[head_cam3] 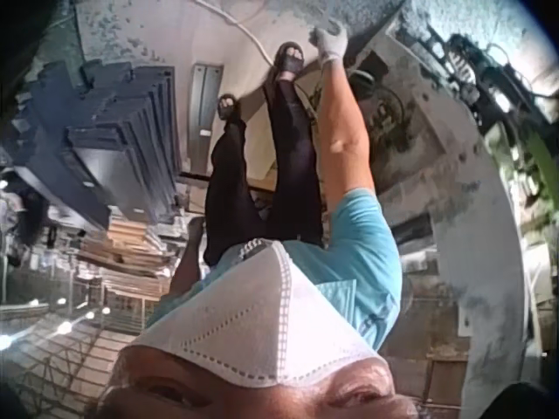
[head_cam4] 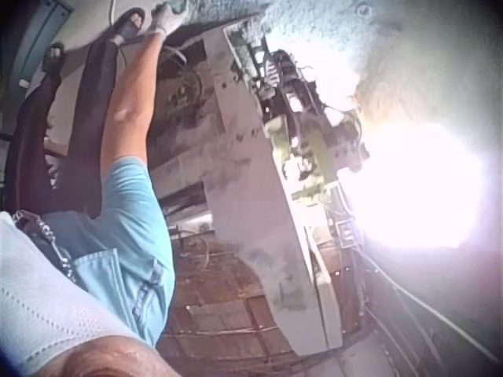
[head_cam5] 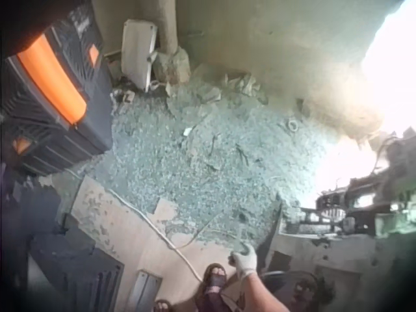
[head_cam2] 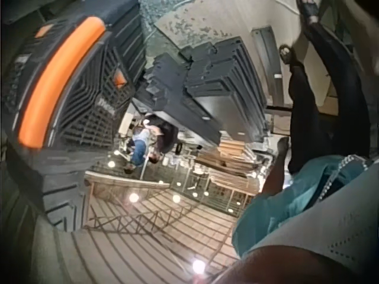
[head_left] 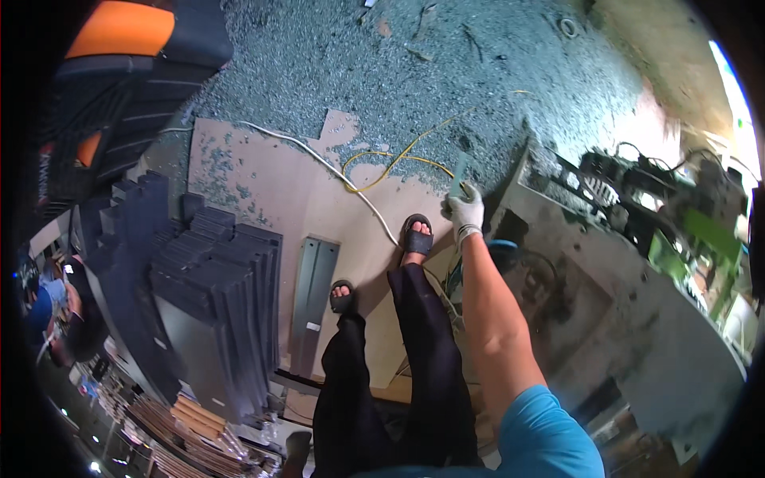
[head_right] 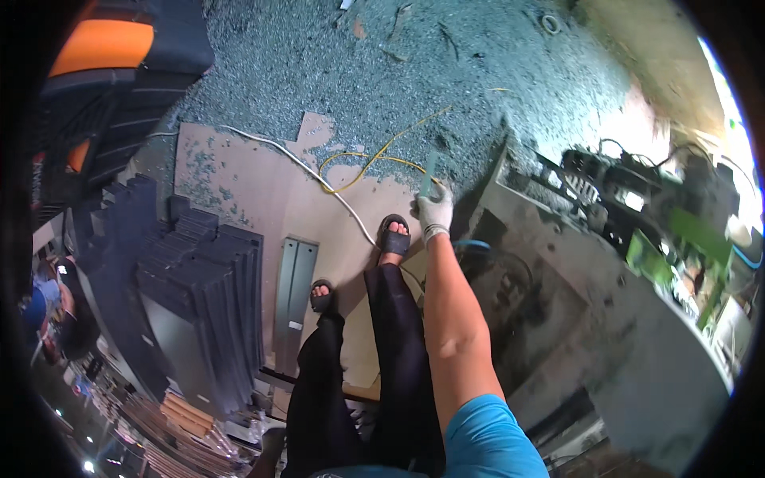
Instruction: The person assembles window frames by hand in a workshop. They pick up long black profiles, align them on a jig, and use a green-handled tool to secure the corners. The person handles the profiles one at a time, moving them from a stack to the assembly station.
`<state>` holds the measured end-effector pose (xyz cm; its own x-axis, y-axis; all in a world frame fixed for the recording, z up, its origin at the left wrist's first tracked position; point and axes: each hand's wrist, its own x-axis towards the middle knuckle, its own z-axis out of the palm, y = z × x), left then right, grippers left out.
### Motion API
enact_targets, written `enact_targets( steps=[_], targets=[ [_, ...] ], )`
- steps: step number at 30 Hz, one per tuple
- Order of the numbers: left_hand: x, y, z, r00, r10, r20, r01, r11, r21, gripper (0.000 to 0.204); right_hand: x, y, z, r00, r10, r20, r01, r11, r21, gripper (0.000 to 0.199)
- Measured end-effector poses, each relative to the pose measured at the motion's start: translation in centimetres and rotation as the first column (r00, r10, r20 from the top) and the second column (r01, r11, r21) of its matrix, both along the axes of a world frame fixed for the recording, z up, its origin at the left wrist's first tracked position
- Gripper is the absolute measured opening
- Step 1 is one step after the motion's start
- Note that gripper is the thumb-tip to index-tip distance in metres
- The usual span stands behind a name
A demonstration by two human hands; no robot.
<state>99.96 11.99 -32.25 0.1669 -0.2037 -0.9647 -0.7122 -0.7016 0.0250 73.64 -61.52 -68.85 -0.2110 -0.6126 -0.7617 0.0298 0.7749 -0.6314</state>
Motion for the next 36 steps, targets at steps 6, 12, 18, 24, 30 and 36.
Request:
enact_targets(
  steps=[6, 12, 18, 24, 30, 36],
  targets=[
    [6.8, -21.0, -1.7, 0.742, 0.664, -0.090, -0.623, 0.635, -0.456, 0.025, 3.1, 9.7, 22.5, 0.977, 0.179, 0.116, -0.163, 0.977, -0.135, 0.041],
    [0.8, -39.7, 8.2, 0.562, 0.417, -0.714, -0.789, 0.529, -0.312, 0.041, 3.9, 26.7, 46.0, 0.871, 0.486, 0.068, -0.451, 0.848, -0.277, 0.032],
    [-2.1, -38.1, 16.9, 0.629, 0.201, -0.751, -0.552, 0.796, -0.250, 0.025, 2.2, 43.0, 53.3, 0.925, 0.374, 0.065, -0.317, 0.855, -0.411, 0.046],
    [-6.9, -35.9, 17.5, 0.635, 0.261, -0.728, -0.576, 0.787, -0.221, 0.022, -3.0, 54.1, 59.2, 0.980, 0.185, -0.078, -0.201, 0.905, -0.375, 0.042],
    [-19.2, -32.2, 20.1, 0.720, -0.064, -0.691, -0.458, 0.704, -0.542, 0.039, -10.7, 69.3, 60.9, 0.945, -0.210, -0.249, 0.132, 0.946, -0.297, 0.047],
    [-38.0, -16.1, 20.9, 0.465, -0.544, -0.698, -0.190, 0.709, -0.679, 0.052, -18.7, 84.4, 60.0, 0.839, -0.535, -0.099, 0.435, 0.769, -0.468, 0.049]
  ],
)
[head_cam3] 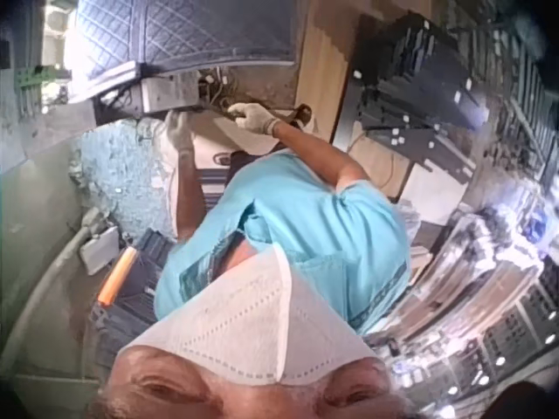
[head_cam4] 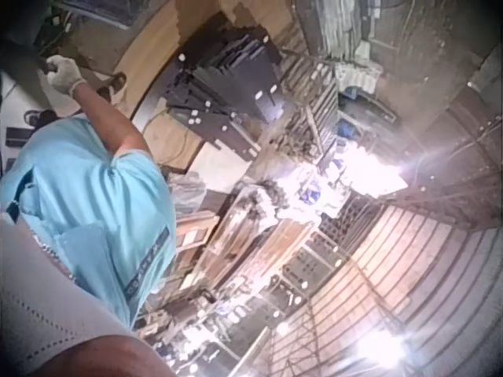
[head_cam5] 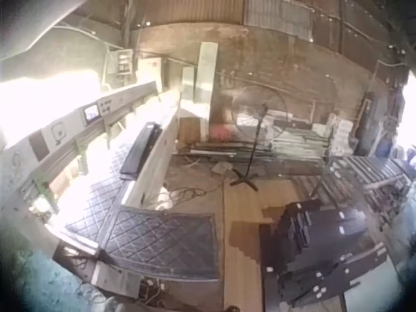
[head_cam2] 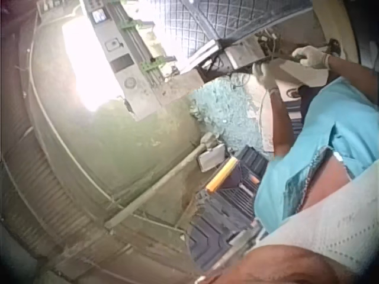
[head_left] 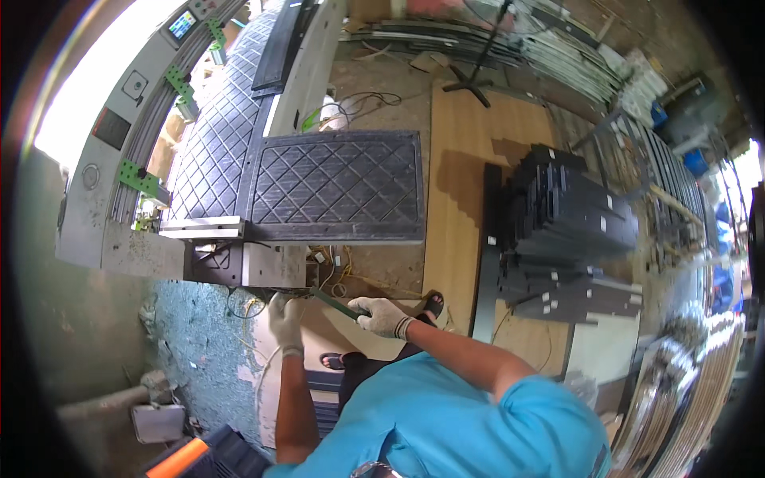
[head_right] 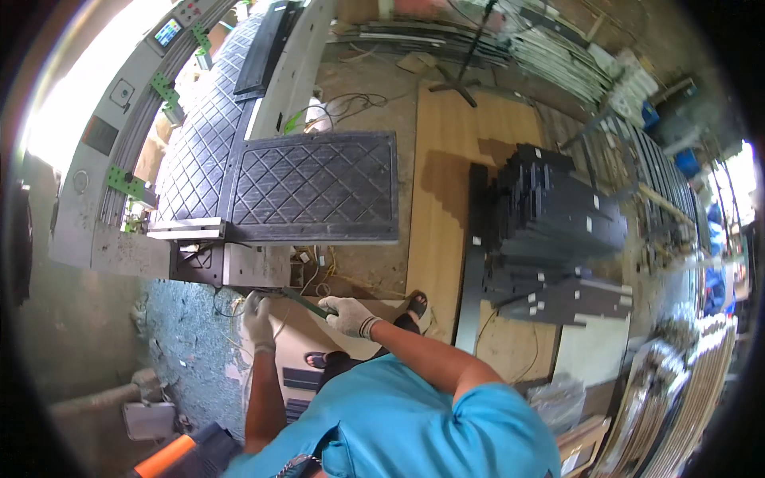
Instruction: The person assembles window frames by hand in a workshop. They pick up long black profiles, align them on a jig, and use a green-handled tool to secure the corners. The person handles the profiles one at a time, moving them from a stack to the assembly station.
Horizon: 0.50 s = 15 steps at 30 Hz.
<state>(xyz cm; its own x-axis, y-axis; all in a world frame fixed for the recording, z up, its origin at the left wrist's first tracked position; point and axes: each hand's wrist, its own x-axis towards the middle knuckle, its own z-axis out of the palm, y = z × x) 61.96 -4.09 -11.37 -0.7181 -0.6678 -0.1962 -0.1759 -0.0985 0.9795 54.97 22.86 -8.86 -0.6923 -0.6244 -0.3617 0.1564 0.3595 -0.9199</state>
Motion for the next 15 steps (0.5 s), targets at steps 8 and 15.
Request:
enact_targets(
  steps=[8, 15],
  targets=[
    [-17.7, 15.1, -3.3, 0.836, -0.146, 0.529, 0.462, 0.708, -0.534, 0.075, -9.5, 17.4, 4.7, 0.993, -0.117, 0.001, 0.117, 0.993, -0.031, 0.063],
    [-25.0, 22.6, -4.7, 0.714, 0.193, 0.673, 0.433, 0.634, -0.641, 0.081, -15.9, 29.3, 3.5, 0.949, -0.298, 0.098, 0.304, 0.951, -0.048, 0.066]
  ],
)
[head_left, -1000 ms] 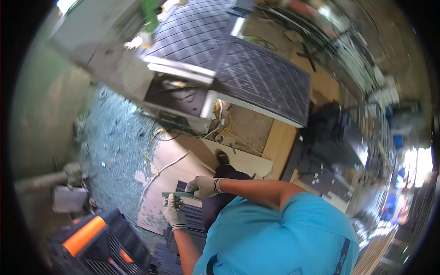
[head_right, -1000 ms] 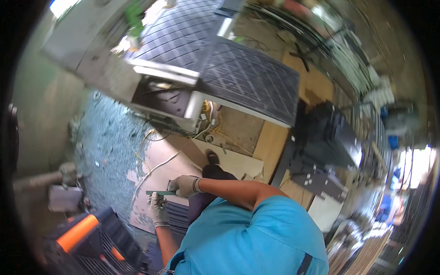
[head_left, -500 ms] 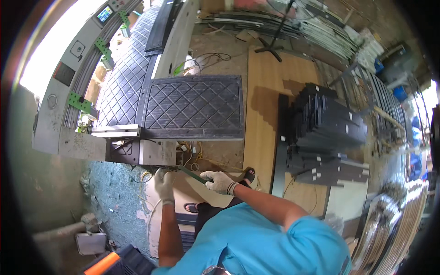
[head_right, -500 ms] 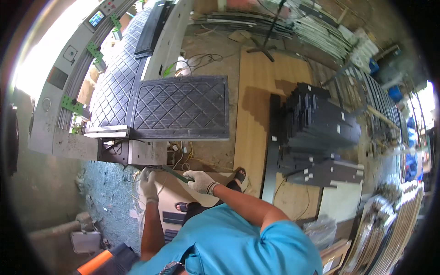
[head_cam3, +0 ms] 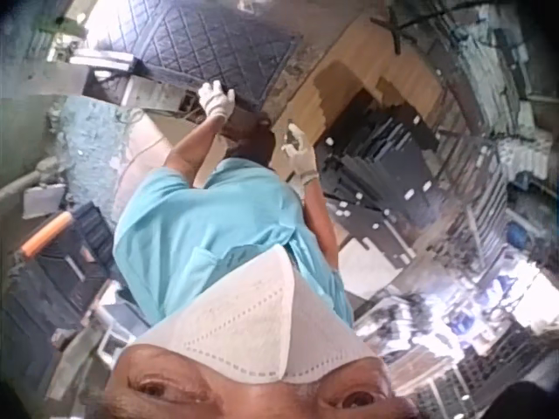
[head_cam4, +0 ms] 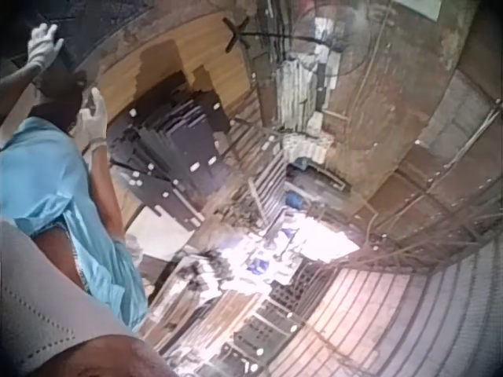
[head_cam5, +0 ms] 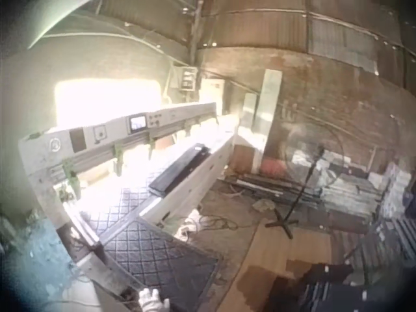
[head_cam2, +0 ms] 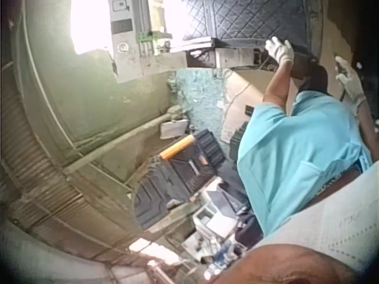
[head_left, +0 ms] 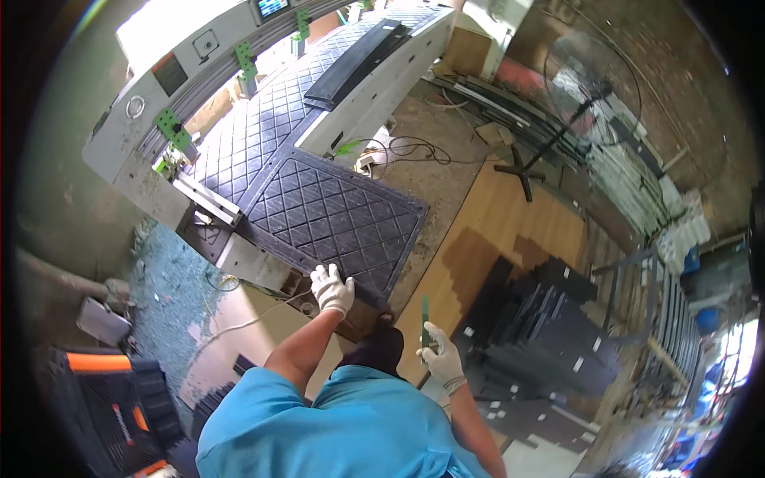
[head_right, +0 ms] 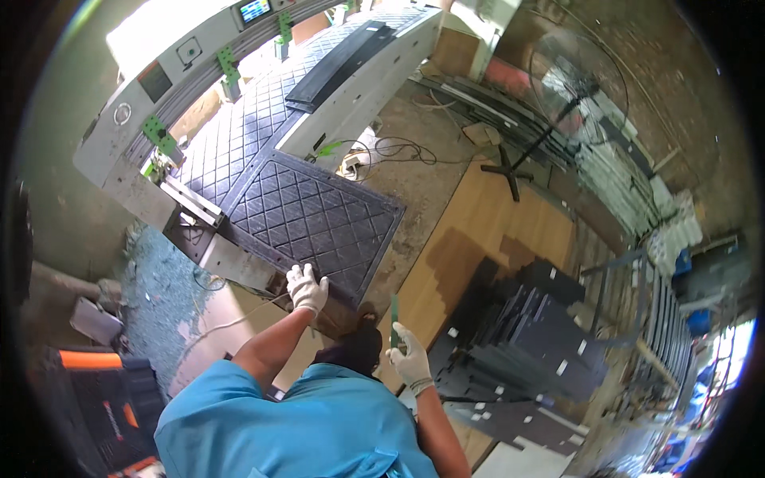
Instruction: The person assembles window frames by hand in a workshop. They pick up long black profiles, align them on a jig, and use a green-handled tool to secure the corners. The person handles the profiles one at a time, moving them from a stack to the assembly station.
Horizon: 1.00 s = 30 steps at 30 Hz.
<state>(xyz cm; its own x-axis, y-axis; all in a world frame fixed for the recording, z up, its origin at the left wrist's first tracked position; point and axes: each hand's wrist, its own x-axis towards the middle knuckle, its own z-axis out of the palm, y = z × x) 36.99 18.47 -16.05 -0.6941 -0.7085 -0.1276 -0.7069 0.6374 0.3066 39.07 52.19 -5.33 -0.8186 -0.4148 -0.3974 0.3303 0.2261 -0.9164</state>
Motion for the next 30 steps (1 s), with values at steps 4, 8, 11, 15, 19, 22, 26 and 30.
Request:
enact_targets(
  steps=[4, 8, 11, 15, 19, 22, 26, 30],
  targets=[
    [-1.2, 1.6, -2.7, 0.992, 0.119, 0.036, -0.118, 0.993, -0.020, 0.085, -6.1, 4.2, 0.3, 0.999, -0.028, 0.026, 0.026, 0.998, 0.053, 0.066],
    [-0.8, 2.7, -4.6, 0.988, 0.150, -0.023, -0.151, 0.986, -0.075, 0.083, -14.8, 7.0, 1.1, 0.996, -0.046, 0.082, 0.042, 0.998, 0.051, 0.069],
    [-0.9, 2.7, -4.8, 0.986, 0.167, -0.017, -0.168, 0.983, -0.070, 0.084, -22.7, 7.8, 0.2, 0.990, -0.045, 0.136, 0.033, 0.995, 0.091, 0.071],
    [-0.1, 2.7, -6.2, 0.987, 0.135, -0.090, -0.151, 0.968, -0.201, 0.084, -32.6, 6.6, 0.8, 0.979, -0.021, 0.205, -0.003, 0.993, 0.114, 0.069],
    [-0.8, 3.4, -5.6, 0.981, 0.190, -0.044, -0.195, 0.958, -0.210, 0.085, -43.4, 3.3, -0.4, 0.960, -0.031, 0.277, 0.028, 0.999, 0.016, 0.048],
    [-4.0, 4.2, -4.0, 0.934, 0.355, 0.030, -0.349, 0.928, -0.129, 0.080, -50.7, 1.9, -2.3, 0.959, 0.026, 0.283, -0.026, 1.000, -0.006, 0.043],
    [-9.0, 5.8, -2.8, 0.760, 0.648, 0.052, -0.643, 0.761, -0.091, 0.068, -59.5, -1.9, -3.8, 0.923, 0.227, 0.312, -0.223, 0.974, -0.050, 0.062],
    [-12.9, 7.1, -4.1, 0.531, 0.847, 0.022, -0.839, 0.529, -0.124, 0.065, -67.9, -6.3, -3.8, 0.857, 0.455, 0.243, -0.449, 0.890, -0.083, 0.085]
  ],
)
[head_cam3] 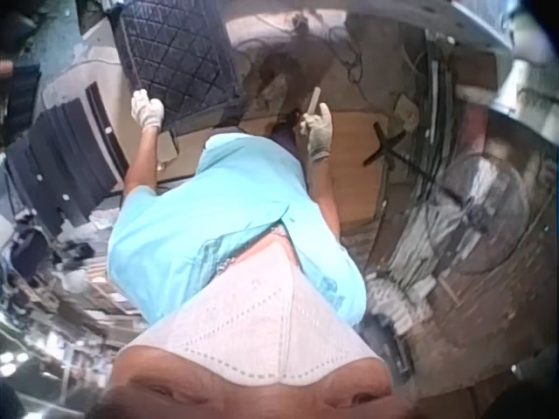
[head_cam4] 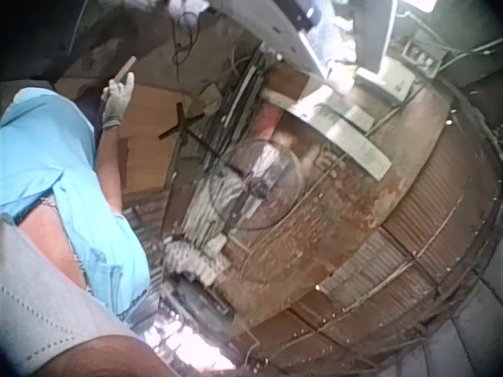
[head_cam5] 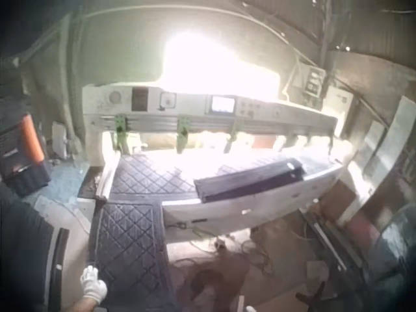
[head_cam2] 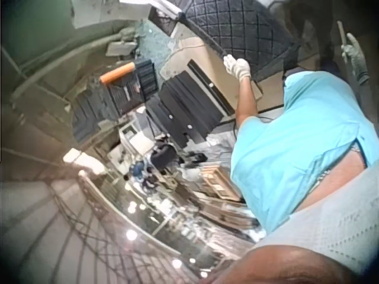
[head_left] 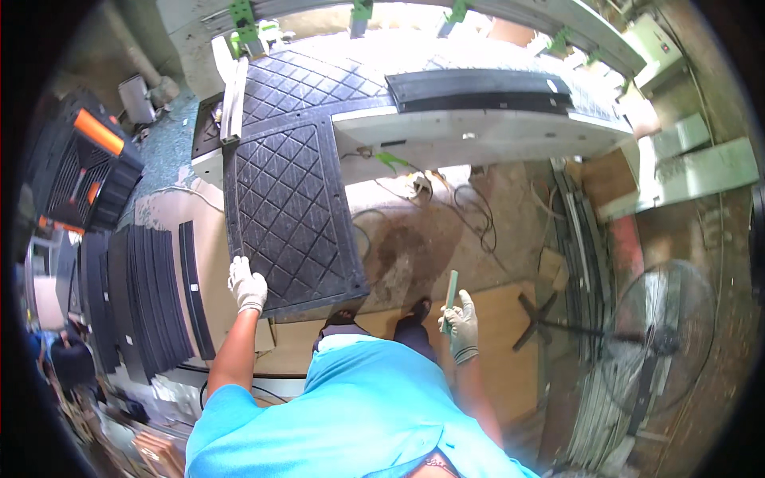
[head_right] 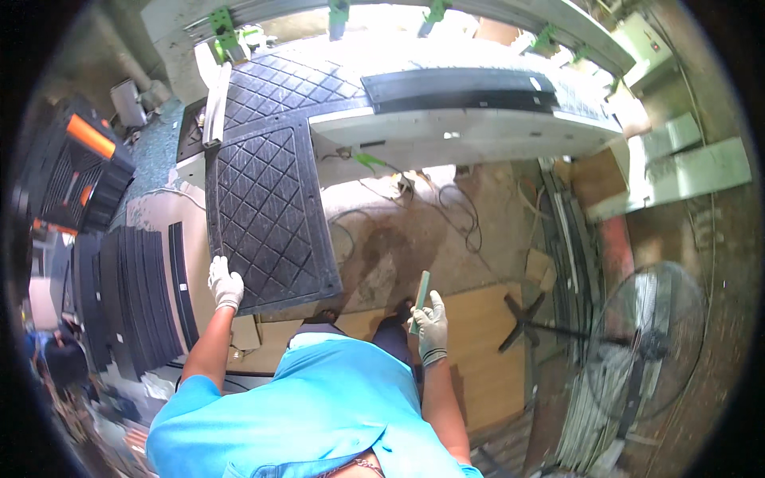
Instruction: The person assembles window frames by hand in a workshop. They pick up long black profiles, align them on a jig, and use a green-handled tool to secure the corners. The person handles the profiles one at a time, moving them from a stack to the assembly station.
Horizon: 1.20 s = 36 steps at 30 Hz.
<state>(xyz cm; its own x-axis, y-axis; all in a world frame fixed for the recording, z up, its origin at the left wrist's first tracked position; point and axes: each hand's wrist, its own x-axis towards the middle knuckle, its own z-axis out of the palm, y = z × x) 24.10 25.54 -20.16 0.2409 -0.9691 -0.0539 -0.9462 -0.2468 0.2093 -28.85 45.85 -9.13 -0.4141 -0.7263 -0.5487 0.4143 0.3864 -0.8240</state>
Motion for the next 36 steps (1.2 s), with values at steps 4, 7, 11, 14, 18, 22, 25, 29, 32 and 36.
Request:
enact_targets(
  steps=[4, 7, 11, 14, 18, 22, 25, 29, 32, 36],
  targets=[
    [-6.7, 3.3, 2.4, 0.972, 0.233, -0.031, -0.234, 0.972, -0.032, 0.064, -6.6, -2.8, 1.2, 0.987, 0.157, -0.023, -0.158, 0.986, -0.047, 0.084],
    [-13.8, 2.5, 3.2, 0.979, 0.108, -0.172, -0.147, 0.961, -0.233, 0.059, -13.0, -3.5, -0.5, 0.973, 0.222, -0.067, -0.227, 0.971, -0.074, 0.081],
    [-21.3, 0.1, 6.1, 0.911, 0.030, -0.412, -0.181, 0.926, -0.332, 0.055, -17.9, -5.7, 0.1, 0.942, 0.330, 0.059, -0.325, 0.943, -0.072, 0.069],
    [-26.5, -5.1, 7.8, 0.795, -0.008, -0.607, -0.210, 0.934, -0.288, 0.053, -19.9, -7.0, 0.6, 0.946, 0.315, 0.070, -0.309, 0.947, -0.085, 0.062],
    [-32.7, -15.3, 7.5, 0.671, -0.107, -0.733, -0.140, 0.954, -0.267, 0.052, -22.3, -8.8, -1.0, 0.960, 0.264, 0.093, -0.250, 0.959, -0.135, 0.058],
    [-37.4, -26.2, 4.8, 0.403, -0.058, -0.913, -0.183, 0.973, -0.143, 0.043, -24.9, -11.1, -2.4, 0.979, 0.185, 0.085, -0.176, 0.979, -0.103, 0.054],
    [-40.9, -33.9, 3.9, 0.084, 0.056, -0.995, -0.203, 0.978, 0.038, 0.038, -26.9, -13.9, -2.0, 0.992, 0.098, 0.077, -0.097, 0.995, -0.022, 0.054],
    [-43.8, -42.9, 1.7, 0.040, 0.154, -0.987, -0.188, 0.972, 0.144, 0.036, -27.8, -18.7, -1.0, 0.984, -0.030, 0.178, 0.038, 0.998, -0.046, 0.054],
    [-46.5, -47.2, 1.4, -0.059, 0.108, -0.992, -0.044, 0.993, 0.110, 0.030, -28.4, -22.4, -1.1, 0.975, 0.017, 0.220, 0.015, 0.989, -0.144, 0.055],
    [-39.8, -54.1, -3.2, 0.181, -0.006, -0.983, -0.064, 0.998, -0.018, 0.047, -26.2, -33.5, 0.3, 0.958, 0.044, 0.285, -0.018, 0.996, -0.091, 0.059]
  ],
)
